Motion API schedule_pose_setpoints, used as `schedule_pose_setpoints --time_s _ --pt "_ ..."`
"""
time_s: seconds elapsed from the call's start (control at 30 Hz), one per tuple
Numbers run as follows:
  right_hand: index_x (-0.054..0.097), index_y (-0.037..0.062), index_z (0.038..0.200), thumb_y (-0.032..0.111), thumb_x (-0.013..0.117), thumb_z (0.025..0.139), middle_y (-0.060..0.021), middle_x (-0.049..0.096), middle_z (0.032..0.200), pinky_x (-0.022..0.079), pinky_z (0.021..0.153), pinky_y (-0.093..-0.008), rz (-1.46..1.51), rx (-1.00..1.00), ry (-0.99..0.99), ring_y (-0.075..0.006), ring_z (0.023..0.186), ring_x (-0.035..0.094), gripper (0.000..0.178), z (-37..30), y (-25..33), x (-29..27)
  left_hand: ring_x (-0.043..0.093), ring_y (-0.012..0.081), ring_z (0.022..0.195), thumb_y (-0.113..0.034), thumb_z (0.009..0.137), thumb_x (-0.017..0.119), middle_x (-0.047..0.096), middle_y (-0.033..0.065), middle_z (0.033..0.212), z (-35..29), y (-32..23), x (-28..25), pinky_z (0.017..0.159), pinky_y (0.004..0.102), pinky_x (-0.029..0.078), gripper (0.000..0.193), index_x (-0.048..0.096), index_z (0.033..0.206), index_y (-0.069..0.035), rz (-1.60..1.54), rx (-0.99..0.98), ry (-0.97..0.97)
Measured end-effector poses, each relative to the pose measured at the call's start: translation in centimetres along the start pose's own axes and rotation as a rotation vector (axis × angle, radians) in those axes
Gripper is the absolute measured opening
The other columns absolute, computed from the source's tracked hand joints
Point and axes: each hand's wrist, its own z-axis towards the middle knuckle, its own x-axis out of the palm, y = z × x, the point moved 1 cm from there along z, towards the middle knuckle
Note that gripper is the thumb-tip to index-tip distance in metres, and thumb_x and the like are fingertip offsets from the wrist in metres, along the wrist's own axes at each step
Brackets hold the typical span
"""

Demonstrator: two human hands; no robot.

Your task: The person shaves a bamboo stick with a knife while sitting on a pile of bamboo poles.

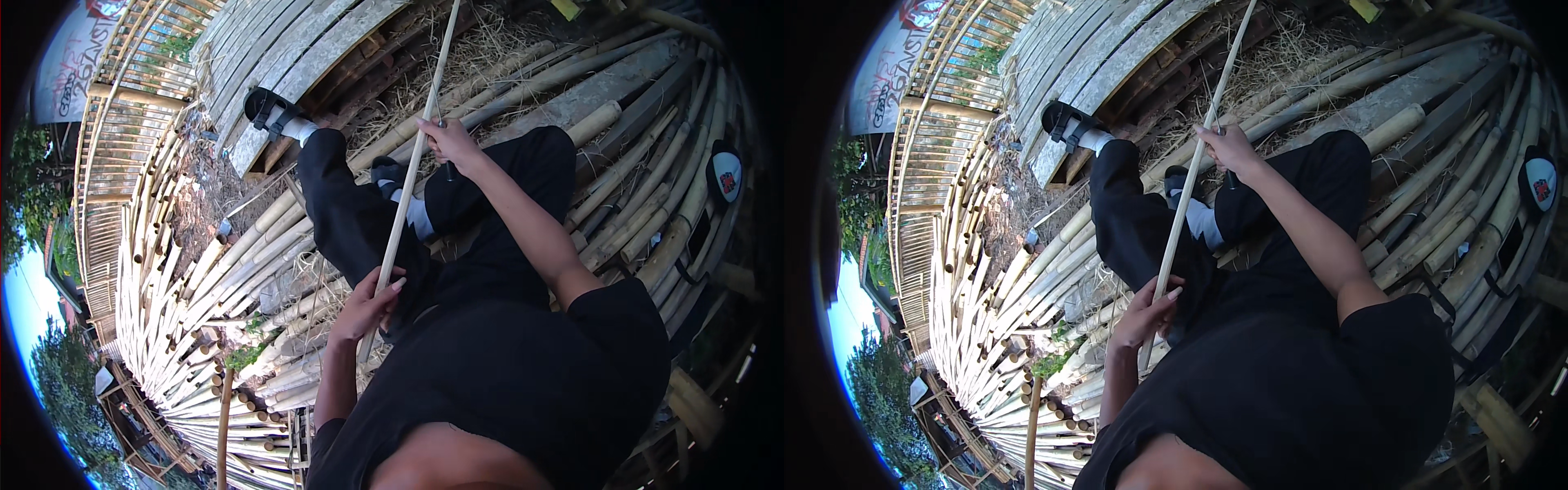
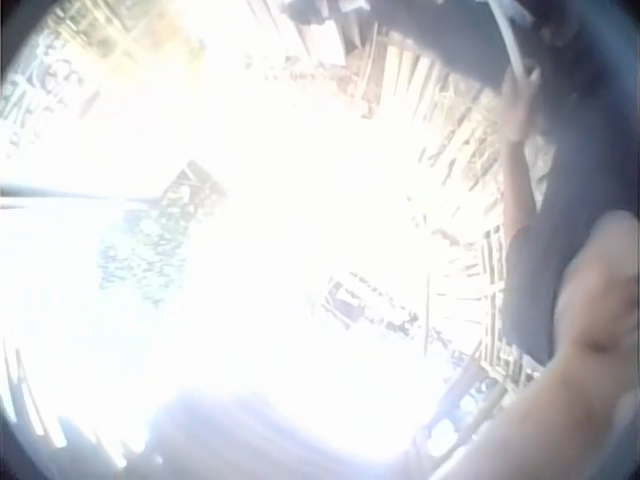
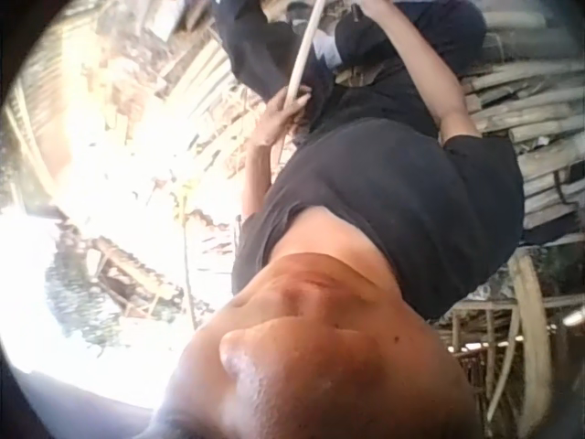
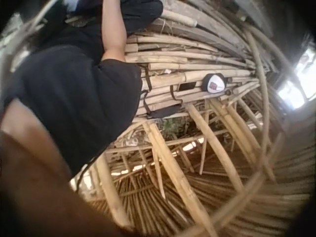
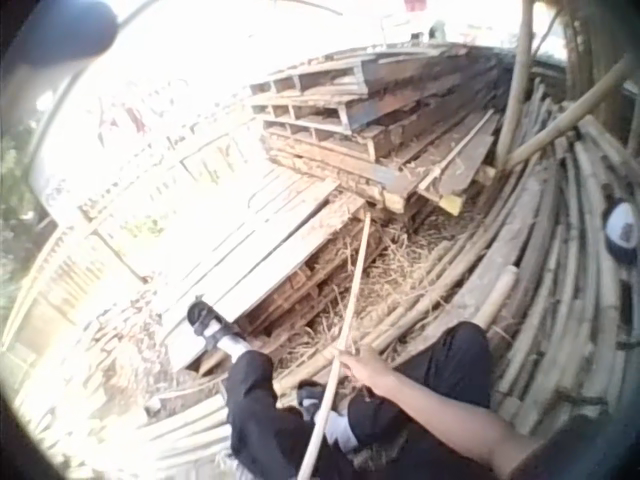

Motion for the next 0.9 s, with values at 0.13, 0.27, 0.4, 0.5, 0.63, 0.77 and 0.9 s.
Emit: schedule_pose_setpoints --time_s 0.13,0.27,0.4,0.5,0.63,0.77,0.9 --pt "0.052 0.0089 0.064 0.034 0.059 0.091 0.0035 0.043 0.049 0.030 0.038 -0.0244 -0.131 -0.109 -0.010 -0.0058 0.039 0.037 0.038 -2.2 0.7 0.9 0.056 0.0099 0.061 -0.024 0.092 0.060 0.054 0.0042 0.077 0.4 0.1 -0.2 0.055 0.0251 0.049 0.047 0.040 0.128 0.000 0.352 0.133 -0.040" --pt "0.061 0.0030 0.080 0.034 0.057 0.093 0.0033 0.047 0.054 0.024 0.035 -0.0198 -0.192 -0.226 -0.051 -0.0024 0.037 0.034 0.034 -4.4 1.1 2.0 0.061 0.0130 0.062 -0.033 0.095 0.054 0.057 0.0060 0.079 2.2 -2.3 1.6 0.058 0.0256 0.051 0.047 0.041 0.126 0.000 0.230 0.233 -0.111" --pt "0.063 0.0031 0.079 0.035 0.056 0.094 0.0020 0.050 0.054 0.025 0.036 -0.0191 -0.275 -0.372 -0.060 -0.0020 0.039 0.038 0.036 -5.8 0.2 1.8 0.056 0.0111 0.051 -0.033 0.097 0.050 0.054 0.0039 0.072 5.7 -3.0 3.6 0.049 0.0229 0.047 0.037 0.047 0.115 -0.001 0.174 0.259 -0.094" --pt "0.063 0.0029 0.080 0.035 0.055 0.094 0.0022 0.050 0.054 0.024 0.036 -0.0190 -0.329 -0.459 -0.081 -0.0018 0.039 0.037 0.036 -6.9 0.1 1.2 0.044 0.0073 0.041 -0.033 0.098 0.047 0.048 -0.0005 0.062 8.0 -1.8 4.0 0.040 0.0215 0.037 0.031 0.052 0.104 -0.003 0.093 0.260 -0.032" --pt "0.063 0.0032 0.087 0.032 0.053 0.096 0.0024 0.049 0.056 0.023 0.036 -0.0190 -0.158 -0.257 0.040 -0.0007 0.038 0.033 0.032 -8.6 2.1 -0.2 0.029 0.0014 0.045 -0.031 0.099 0.048 0.038 -0.0075 0.056 8.8 -1.1 5.3 0.041 0.0209 0.022 0.032 0.056 0.085 -0.003 0.134 0.431 -0.123" --pt "0.060 0.0032 0.105 0.025 0.052 0.096 0.0013 0.052 0.066 0.024 0.036 -0.0181 -0.013 -0.093 0.152 -0.0002 0.039 0.031 0.025 -10.2 2.8 -2.3 0.030 0.0001 0.052 -0.029 0.098 0.050 0.038 -0.0083 0.058 8.9 -1.0 6.4 0.046 0.0201 0.021 0.033 0.057 0.079 -0.003 0.193 0.532 -0.197" --pt "0.048 0.0018 0.126 0.012 0.052 0.093 -0.0015 0.056 0.086 0.027 0.039 -0.0168 0.160 -0.085 0.316 -0.0001 0.043 0.033 0.034 -12.5 3.8 -4.1 0.028 -0.0001 0.050 -0.028 0.097 0.051 0.036 -0.0092 0.056 8.3 -0.8 7.9 0.045 0.0208 0.019 0.032 0.057 0.080 -0.003 0.183 0.577 -0.243"
